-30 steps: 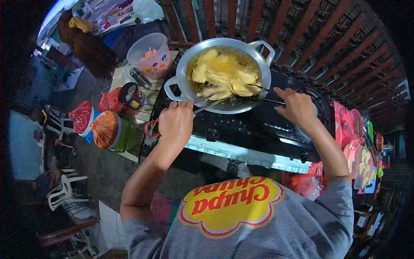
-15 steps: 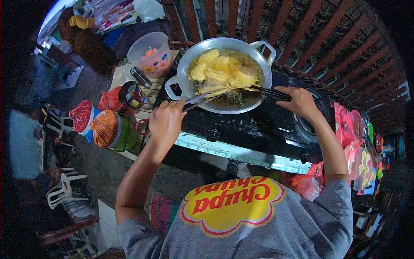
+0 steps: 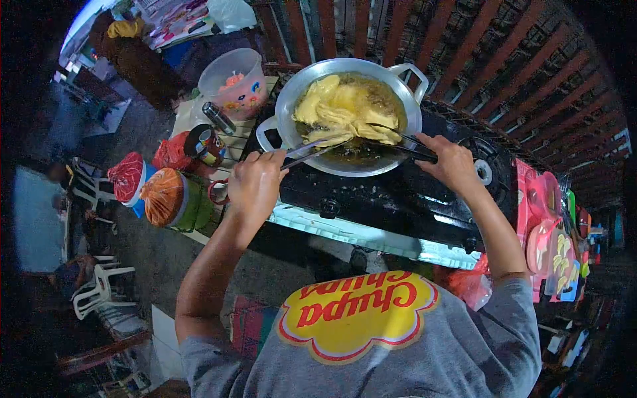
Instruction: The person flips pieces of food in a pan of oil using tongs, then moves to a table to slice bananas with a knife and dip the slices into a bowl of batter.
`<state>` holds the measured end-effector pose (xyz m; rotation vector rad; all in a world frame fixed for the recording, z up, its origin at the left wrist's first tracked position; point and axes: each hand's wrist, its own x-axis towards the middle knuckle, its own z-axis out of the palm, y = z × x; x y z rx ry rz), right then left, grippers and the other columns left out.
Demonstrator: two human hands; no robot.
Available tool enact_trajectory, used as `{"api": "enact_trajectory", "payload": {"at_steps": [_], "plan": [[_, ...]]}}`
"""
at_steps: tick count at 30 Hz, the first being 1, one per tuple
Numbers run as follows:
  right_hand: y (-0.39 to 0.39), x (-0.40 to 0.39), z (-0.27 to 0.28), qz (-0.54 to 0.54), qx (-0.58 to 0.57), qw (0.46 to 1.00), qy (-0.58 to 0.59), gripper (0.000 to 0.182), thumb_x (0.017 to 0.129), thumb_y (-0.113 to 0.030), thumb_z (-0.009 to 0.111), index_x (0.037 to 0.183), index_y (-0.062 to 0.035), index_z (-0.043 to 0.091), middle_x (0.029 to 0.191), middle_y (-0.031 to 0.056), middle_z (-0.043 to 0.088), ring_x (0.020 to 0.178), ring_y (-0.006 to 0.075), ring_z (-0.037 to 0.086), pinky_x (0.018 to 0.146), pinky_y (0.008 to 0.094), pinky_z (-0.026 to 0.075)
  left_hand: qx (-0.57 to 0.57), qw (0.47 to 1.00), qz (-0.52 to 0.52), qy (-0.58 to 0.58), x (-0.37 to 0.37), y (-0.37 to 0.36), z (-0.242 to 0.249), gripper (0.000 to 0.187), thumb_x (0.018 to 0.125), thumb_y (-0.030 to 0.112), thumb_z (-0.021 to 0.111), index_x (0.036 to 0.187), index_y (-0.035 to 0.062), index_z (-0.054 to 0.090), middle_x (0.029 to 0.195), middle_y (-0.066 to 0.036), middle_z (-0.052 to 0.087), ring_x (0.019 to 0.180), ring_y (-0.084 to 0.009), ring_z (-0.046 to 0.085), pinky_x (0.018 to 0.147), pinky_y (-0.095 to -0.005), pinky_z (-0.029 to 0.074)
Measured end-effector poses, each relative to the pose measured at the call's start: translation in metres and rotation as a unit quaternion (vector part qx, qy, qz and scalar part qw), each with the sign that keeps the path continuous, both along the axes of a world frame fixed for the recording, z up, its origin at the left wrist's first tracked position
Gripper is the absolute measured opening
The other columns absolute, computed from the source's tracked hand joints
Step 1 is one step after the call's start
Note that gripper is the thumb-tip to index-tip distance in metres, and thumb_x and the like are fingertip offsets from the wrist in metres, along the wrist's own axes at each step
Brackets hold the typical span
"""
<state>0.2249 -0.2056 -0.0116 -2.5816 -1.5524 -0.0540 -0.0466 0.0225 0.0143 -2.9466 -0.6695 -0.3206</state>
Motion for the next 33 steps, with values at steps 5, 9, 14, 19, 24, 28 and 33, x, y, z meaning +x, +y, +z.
{"api": "enact_trajectory", "payload": {"at_steps": [5,9,14,19,24,28,33], "plan": [[0.002,0.007,0.006,-0.007,-0.025,0.998,0.054,0.052,0.073,-0.032,0.069,0.122,-0.0226,0.055,0.1,0.0079,0.063,0.087,0.0292,0.062,0.075,0.0393,0.051,0.007,0.999,-0.026,-0.022,-0.005,0.008,-0.005,0.032,0.072,0.021,0.068,0.101,0.009,0.062,0.085,-0.006,0.065,0.081,-0.0215,0.061,0.066,-0.034,0.051],[0.001,0.026,-0.002,0.029,0.007,0.998,0.055,0.051,0.072,-0.03,0.071,0.12,-0.0204,0.057,0.107,0.0095,0.063,0.09,0.03,0.062,0.077,0.0379,0.049,-0.004,0.999,-0.021,-0.029,-0.012,0.014,-0.005,0.033,0.072,0.02,0.069,0.102,0.0088,0.062,0.085,-0.006,0.065,0.081,-0.0219,0.061,0.068,-0.0345,0.05],[0.003,0.034,0.011,0.038,0.036,0.992,0.114,0.047,0.072,-0.022,0.071,0.117,-0.0159,0.059,0.105,0.0123,0.063,0.092,0.0311,0.061,0.081,0.037,0.048,-0.004,0.999,-0.018,-0.032,-0.018,0.017,-0.003,0.033,0.072,0.02,0.069,0.102,0.0087,0.061,0.085,-0.006,0.065,0.081,-0.0235,0.061,0.068,-0.0357,0.05],[0.003,0.043,0.021,0.012,-0.002,0.989,0.147,0.048,0.073,-0.024,0.071,0.119,-0.0155,0.058,0.109,0.012,0.063,0.094,0.0292,0.062,0.079,0.0365,0.048,-0.044,0.999,0.002,-0.015,-0.021,0.02,0.007,0.033,0.073,0.019,0.07,0.103,0.008,0.063,0.092,-0.011,0.065,0.084,-0.0285,0.062,0.071,-0.0368,0.049],[0.001,0.05,0.028,-0.009,-0.027,0.977,0.211,0.049,0.074,-0.026,0.071,0.119,-0.014,0.058,0.113,0.013,0.061,0.097,0.0262,0.062,0.083,0.0348,0.047,-0.068,0.998,-0.006,-0.019,-0.027,0.023,0.014,0.032,0.073,0.019,0.07,0.102,0.0081,0.064,0.094,-0.011,0.065,0.085,-0.0281,0.062,0.072,-0.0358,0.049],[-0.005,0.066,0.02,0.023,-0.017,0.983,0.183,0.05,0.074,-0.025,0.071,0.12,-0.0127,0.057,0.114,0.0123,0.061,0.1,0.0251,0.061,0.086,0.0334,0.045,-0.065,0.996,-0.044,-0.038,-0.034,0.027,0.016,0.033,0.071,0.02,0.071,0.102,0.0085,0.064,0.094,-0.011,0.065,0.087,-0.0279,0.062,0.073,-0.0359,0.049],[-0.006,0.062,0.03,0.008,-0.039,0.986,0.159,0.049,0.073,-0.023,0.07,0.119,-0.0123,0.057,0.113,0.0126,0.061,0.1,0.0274,0.06,0.087,0.0342,0.045,-0.038,0.998,-0.051,-0.012,-0.036,0.02,0.021,0.037,0.07,0.021,0.072,0.104,0.0091,0.062,0.094,-0.011,0.065,0.087,-0.0294,0.062,0.074,-0.0377,0.049]]}}
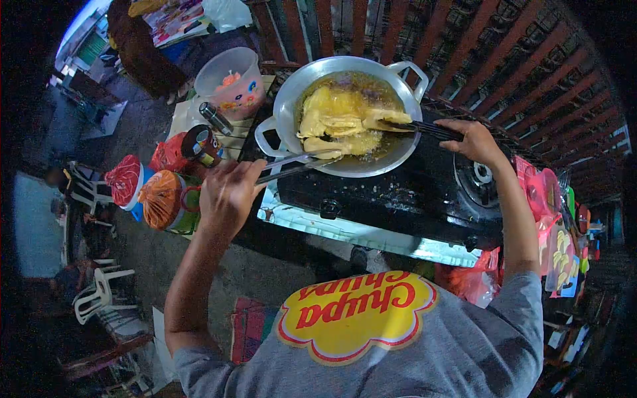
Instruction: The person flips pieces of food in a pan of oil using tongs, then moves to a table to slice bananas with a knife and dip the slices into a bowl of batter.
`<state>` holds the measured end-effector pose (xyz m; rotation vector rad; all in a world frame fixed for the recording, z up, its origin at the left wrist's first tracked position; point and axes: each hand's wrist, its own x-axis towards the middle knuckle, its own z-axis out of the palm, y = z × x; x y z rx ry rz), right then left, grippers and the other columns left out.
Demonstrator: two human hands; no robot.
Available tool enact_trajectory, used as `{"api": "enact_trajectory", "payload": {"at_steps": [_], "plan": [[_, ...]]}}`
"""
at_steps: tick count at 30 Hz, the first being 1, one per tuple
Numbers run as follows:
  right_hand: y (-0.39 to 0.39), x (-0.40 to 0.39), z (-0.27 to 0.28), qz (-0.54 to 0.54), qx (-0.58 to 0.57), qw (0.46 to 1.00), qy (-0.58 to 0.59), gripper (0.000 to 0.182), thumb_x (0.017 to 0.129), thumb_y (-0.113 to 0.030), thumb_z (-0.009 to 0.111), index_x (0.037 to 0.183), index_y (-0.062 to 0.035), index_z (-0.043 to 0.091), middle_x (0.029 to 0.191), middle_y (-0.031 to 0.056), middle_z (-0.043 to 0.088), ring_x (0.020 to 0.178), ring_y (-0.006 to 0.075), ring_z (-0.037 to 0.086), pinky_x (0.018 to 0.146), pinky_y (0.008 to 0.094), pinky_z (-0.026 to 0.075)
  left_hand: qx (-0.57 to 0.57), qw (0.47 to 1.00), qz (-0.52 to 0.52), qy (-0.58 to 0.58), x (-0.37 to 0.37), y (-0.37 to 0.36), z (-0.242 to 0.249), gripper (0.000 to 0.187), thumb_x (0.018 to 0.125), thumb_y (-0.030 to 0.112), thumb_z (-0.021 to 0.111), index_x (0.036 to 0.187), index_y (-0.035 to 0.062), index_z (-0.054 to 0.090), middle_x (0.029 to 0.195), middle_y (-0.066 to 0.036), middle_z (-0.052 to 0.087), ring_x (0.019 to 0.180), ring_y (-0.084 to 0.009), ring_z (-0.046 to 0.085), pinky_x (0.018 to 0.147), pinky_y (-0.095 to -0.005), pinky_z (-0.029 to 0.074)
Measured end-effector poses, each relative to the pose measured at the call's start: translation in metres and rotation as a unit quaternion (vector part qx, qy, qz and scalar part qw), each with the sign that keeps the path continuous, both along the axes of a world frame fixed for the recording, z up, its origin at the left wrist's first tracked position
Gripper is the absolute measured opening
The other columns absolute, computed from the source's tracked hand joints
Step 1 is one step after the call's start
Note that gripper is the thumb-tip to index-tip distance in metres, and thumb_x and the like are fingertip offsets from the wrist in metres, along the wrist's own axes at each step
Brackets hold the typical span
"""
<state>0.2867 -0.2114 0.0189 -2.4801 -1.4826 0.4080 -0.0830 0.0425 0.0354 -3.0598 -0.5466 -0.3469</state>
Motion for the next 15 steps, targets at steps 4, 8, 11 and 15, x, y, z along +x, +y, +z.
{"api": "enact_trajectory", "payload": {"at_steps": [4,8,11,15], "plan": [[-0.003,-0.015,0.008,0.031,0.021,0.998,-0.06,0.048,0.073,-0.023,0.07,0.119,-0.0138,0.057,0.112,0.0126,0.061,0.099,0.0299,0.059,0.086,0.0361,0.045,-0.041,0.999,-0.023,-0.025,0.0,-0.003,0.008,0.049,0.067,0.024,0.075,0.11,0.0092,0.057,0.095,-0.013,0.064,0.087,-0.0304,0.061,0.074,-0.0387,0.049],[-0.006,-0.018,0.009,0.03,0.017,0.997,-0.075,0.049,0.072,-0.024,0.07,0.119,-0.0158,0.057,0.111,0.0118,0.061,0.099,0.0307,0.059,0.085,0.0372,0.046,-0.001,0.997,-0.026,-0.078,0.02,-0.002,0.005,0.054,0.065,0.026,0.077,0.111,0.0066,0.056,0.098,-0.013,0.063,0.09,-0.0299,0.061,0.075,-0.0394,0.049],[-0.006,-0.017,0.008,0.026,0.016,0.997,-0.07,0.049,0.072,-0.024,0.07,0.119,-0.0158,0.057,0.111,0.012,0.061,0.099,0.0302,0.059,0.085,0.037,0.046,0.088,0.996,0.008,0.008,0.058,-0.011,0.005,0.031,0.068,0.019,0.07,0.094,0.0061,0.059,0.088,-0.01,0.064,0.081,-0.025,0.063,0.066,-0.0333,0.051],[-0.011,-0.013,-0.005,0.061,0.054,0.99,-0.115,0.052,0.072,-0.035,0.07,0.12,-0.0236,0.056,0.105,0.0128,0.063,0.091,0.0324,0.061,0.08,0.0407,0.049,0.143,0.989,0.011,0.033,0.086,-0.006,-0.02,0.012,0.073,0.013,0.061,0.084,0.0067,0.06,0.082,-0.01,0.065,0.077,-0.022,0.065,0.061,-0.0322,0.052]]}}
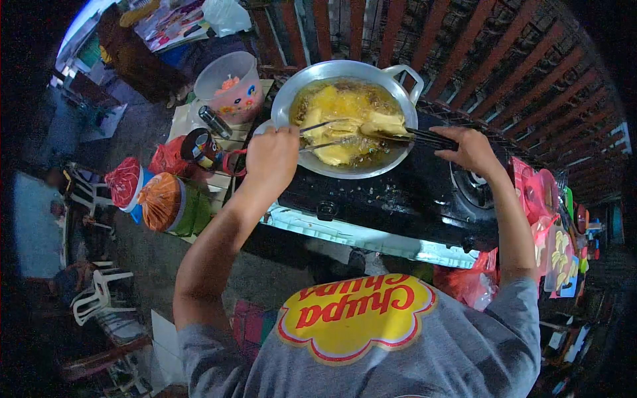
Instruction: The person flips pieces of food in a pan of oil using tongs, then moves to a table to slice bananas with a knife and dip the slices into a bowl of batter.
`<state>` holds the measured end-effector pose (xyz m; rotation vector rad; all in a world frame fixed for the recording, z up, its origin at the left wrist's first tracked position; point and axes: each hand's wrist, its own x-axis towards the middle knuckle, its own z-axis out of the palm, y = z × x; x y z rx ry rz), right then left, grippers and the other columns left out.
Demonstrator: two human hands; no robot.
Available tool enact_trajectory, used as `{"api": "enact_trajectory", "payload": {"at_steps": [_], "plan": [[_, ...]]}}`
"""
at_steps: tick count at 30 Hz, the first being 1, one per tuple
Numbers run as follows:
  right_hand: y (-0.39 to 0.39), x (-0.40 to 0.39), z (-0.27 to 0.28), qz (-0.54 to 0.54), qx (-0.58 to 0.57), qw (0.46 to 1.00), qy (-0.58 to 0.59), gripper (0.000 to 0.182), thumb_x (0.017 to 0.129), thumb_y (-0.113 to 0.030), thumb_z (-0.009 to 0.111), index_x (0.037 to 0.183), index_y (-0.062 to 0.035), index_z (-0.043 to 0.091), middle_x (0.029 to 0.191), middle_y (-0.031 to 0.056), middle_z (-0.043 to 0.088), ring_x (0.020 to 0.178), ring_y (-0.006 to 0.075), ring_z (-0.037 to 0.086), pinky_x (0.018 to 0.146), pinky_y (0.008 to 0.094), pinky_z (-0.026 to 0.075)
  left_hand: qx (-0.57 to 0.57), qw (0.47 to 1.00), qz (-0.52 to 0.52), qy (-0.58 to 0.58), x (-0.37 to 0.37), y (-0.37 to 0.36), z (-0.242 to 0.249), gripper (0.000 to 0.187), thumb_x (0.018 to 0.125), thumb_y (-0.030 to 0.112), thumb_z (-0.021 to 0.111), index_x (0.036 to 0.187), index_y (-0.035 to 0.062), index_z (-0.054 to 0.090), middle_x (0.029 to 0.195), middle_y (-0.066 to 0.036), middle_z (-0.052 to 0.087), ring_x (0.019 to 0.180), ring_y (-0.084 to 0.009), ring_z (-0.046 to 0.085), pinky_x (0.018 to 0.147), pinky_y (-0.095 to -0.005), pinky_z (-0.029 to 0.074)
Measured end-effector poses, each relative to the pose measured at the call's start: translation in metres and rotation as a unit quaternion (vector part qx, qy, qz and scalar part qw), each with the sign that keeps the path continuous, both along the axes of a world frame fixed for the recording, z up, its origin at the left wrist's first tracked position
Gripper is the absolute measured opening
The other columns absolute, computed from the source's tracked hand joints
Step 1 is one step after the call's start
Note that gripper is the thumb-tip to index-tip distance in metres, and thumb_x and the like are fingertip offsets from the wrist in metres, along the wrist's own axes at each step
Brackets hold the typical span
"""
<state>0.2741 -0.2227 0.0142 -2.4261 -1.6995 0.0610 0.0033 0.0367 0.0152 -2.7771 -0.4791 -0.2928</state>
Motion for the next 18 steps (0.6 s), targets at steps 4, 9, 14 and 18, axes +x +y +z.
{"api": "enact_trajectory", "payload": {"at_steps": [4,9,14,18], "plan": [[0.002,-0.023,0.007,-0.044,-0.04,0.998,-0.003,0.058,0.069,-0.031,0.071,0.123,-0.0176,0.053,0.112,0.0136,0.06,0.097,0.0314,0.06,0.085,0.0397,0.047,0.0,1.0,-0.015,0.007,0.006,0.004,-0.01,0.01,0.075,0.009,0.054,0.08,0.0058,0.062,0.075,-0.009,0.065,0.074,-0.022,0.065,0.058,-0.0328,0.053],[0.012,-0.055,-0.011,-0.061,-0.06,0.99,-0.113,0.064,0.069,-0.032,0.071,0.127,-0.0196,0.047,0.095,0.0088,0.059,0.077,0.0277,0.063,0.064,0.0384,0.052,-0.028,0.998,0.031,0.055,0.007,0.006,-0.013,0.029,0.069,0.024,0.072,0.089,0.0065,0.061,0.083,-0.01,0.065,0.078,-0.025,0.063,0.064,-0.0355,0.051],[0.024,-0.063,-0.03,-0.064,-0.019,0.987,-0.147,0.06,0.071,-0.03,0.07,0.125,-0.0171,0.048,0.091,0.0082,0.058,0.075,0.0262,0.063,0.063,0.0367,0.052,-0.063,0.997,0.035,0.032,0.005,0.008,-0.013,0.034,0.067,0.024,0.073,0.093,0.0065,0.06,0.084,-0.01,0.065,0.078,-0.0252,0.063,0.065,-0.0358,0.051],[0.027,-0.058,-0.022,-0.064,-0.013,0.989,-0.131,0.057,0.071,-0.029,0.07,0.123,-0.0169,0.049,0.09,0.009,0.059,0.073,0.0269,0.063,0.062,0.0373,0.052,-0.076,0.996,0.034,0.018,0.004,0.002,-0.007,0.037,0.066,0.024,0.074,0.095,0.0058,0.059,0.085,-0.009,0.064,0.078,-0.0249,0.063,0.065,-0.0355,0.051]]}}
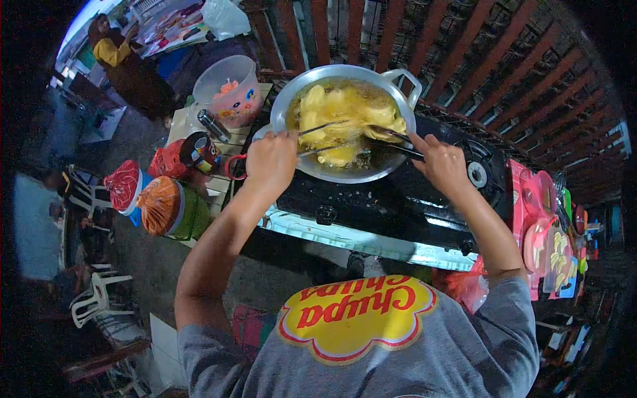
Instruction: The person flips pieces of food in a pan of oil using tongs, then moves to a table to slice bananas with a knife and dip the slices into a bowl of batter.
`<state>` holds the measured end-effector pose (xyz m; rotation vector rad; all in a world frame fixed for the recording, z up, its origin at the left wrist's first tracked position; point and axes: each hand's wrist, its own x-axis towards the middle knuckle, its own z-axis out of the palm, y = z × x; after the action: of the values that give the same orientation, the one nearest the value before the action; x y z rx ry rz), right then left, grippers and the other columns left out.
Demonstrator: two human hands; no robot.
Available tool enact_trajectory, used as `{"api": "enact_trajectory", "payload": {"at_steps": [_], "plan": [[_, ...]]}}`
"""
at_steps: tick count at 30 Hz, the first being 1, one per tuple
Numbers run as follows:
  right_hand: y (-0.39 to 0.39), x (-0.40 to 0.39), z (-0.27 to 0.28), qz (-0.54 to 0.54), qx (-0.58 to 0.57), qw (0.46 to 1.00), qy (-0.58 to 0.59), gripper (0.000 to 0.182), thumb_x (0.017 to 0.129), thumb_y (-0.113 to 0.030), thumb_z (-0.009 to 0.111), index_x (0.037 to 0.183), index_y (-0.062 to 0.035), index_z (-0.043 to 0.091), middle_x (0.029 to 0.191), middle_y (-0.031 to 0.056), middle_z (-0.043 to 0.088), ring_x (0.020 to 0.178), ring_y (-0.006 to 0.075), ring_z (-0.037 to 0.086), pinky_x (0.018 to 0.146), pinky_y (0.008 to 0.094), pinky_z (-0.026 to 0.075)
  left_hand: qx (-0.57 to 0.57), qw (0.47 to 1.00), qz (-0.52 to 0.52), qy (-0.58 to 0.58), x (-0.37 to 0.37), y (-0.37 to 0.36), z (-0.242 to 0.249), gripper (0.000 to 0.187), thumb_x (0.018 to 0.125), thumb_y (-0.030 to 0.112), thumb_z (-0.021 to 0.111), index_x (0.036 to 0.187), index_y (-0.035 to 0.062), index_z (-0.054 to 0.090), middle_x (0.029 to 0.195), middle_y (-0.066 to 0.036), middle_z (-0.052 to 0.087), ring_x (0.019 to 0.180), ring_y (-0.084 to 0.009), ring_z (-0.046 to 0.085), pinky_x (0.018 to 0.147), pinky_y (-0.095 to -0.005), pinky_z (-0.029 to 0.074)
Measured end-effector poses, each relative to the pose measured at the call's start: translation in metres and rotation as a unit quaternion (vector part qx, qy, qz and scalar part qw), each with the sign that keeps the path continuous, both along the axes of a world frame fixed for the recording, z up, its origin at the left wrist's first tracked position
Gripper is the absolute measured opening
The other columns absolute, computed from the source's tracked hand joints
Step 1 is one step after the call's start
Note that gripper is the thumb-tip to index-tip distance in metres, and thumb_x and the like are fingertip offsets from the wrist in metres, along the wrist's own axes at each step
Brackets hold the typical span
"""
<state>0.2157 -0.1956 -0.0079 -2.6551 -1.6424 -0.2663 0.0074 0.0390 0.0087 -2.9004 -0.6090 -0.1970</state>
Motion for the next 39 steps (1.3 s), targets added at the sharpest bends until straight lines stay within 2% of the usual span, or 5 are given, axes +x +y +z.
{"api": "enact_trajectory", "payload": {"at_steps": [9,11,14,26,39], "plan": [[-0.007,0.029,0.016,0.0,-0.023,0.999,0.045,0.053,0.073,-0.031,0.068,0.122,-0.0245,0.052,0.095,0.0104,0.062,0.08,0.0301,0.063,0.069,0.0415,0.052,0.056,0.998,-0.027,-0.026,0.018,-0.003,-0.015,0.031,0.067,0.02,0.072,0.091,0.004,0.059,0.08,-0.009,0.064,0.078,-0.025,0.062,0.063,-0.0355,0.051],[-0.009,0.031,0.026,-0.023,-0.038,0.994,0.098,0.053,0.072,-0.03,0.068,0.122,-0.023,0.053,0.104,0.0107,0.063,0.089,0.0307,0.062,0.079,0.0408,0.05,0.063,0.996,-0.051,-0.045,0.017,-0.002,-0.017,0.012,0.076,0.01,0.054,0.084,0.0071,0.063,0.078,-0.009,0.065,0.076,-0.0214,0.065,0.06,-0.0352,0.052],[-0.016,0.047,0.017,-0.003,-0.015,0.994,0.11,0.052,0.071,-0.029,0.069,0.121,-0.02,0.055,0.109,0.0111,0.062,0.094,0.0301,0.061,0.083,0.0392,0.048,0.05,0.998,-0.034,-0.028,0.016,0.002,-0.019,0.024,0.069,0.021,0.069,0.087,0.0077,0.061,0.074,-0.009,0.064,0.074,-0.0238,0.063,0.059,-0.0344,0.051],[-0.019,0.077,0.02,0.05,0.02,0.982,0.181,0.05,0.072,-0.031,0.07,0.119,-0.0228,0.057,0.108,0.0121,0.062,0.093,0.0326,0.061,0.083,0.0385,0.048,0.003,1.0,-0.016,-0.011,0.007,0.006,-0.013,0.027,0.072,0.026,0.068,0.094,0.0105,0.063,0.079,-0.008,0.065,0.075,-0.0244,0.063,0.061,-0.0363,0.051],[-0.018,0.084,0.026,0.031,0.031,0.954,0.298,0.049,0.072,-0.018,0.073,0.118,-0.01,0.058,0.101,0.0117,0.066,0.084,0.0166,0.061,0.077,0.0306,0.046,-0.024,1.0,0.004,-0.007,0.001,0.004,-0.006,0.031,0.072,0.023,0.069,0.1,0.0118,0.064,0.084,-0.009,0.065,0.077,-0.0257,0.063,0.064,-0.0384,0.051]]}}
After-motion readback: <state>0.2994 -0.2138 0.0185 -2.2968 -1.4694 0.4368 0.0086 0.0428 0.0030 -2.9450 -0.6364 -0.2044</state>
